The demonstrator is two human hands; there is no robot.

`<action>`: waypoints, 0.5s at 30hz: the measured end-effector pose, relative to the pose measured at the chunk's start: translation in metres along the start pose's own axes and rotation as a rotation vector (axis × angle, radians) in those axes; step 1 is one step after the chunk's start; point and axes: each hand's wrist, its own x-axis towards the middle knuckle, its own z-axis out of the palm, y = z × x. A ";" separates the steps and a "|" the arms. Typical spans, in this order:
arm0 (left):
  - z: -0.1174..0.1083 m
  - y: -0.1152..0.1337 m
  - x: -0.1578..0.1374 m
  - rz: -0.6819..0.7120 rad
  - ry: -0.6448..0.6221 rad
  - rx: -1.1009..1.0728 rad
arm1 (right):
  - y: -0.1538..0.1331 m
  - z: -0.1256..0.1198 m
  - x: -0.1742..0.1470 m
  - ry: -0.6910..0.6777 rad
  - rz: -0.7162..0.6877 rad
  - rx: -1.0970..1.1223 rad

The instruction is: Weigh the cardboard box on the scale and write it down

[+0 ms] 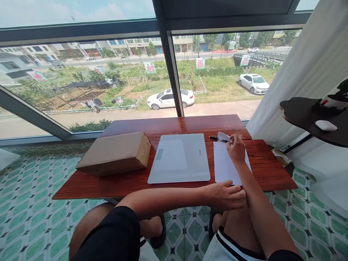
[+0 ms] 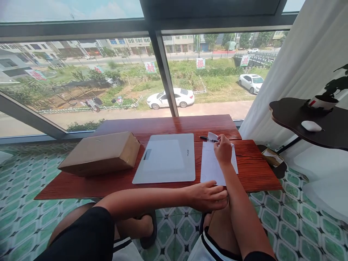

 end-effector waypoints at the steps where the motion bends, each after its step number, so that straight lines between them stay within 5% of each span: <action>1: -0.008 -0.002 -0.006 0.014 0.018 0.034 | 0.000 0.000 0.000 0.015 -0.017 -0.003; 6: -0.053 -0.015 -0.049 -0.176 0.031 0.229 | -0.001 -0.004 -0.002 0.048 -0.090 -0.020; 15: -0.109 -0.034 -0.127 -0.858 0.169 0.328 | -0.018 0.002 -0.007 0.017 -0.276 -0.047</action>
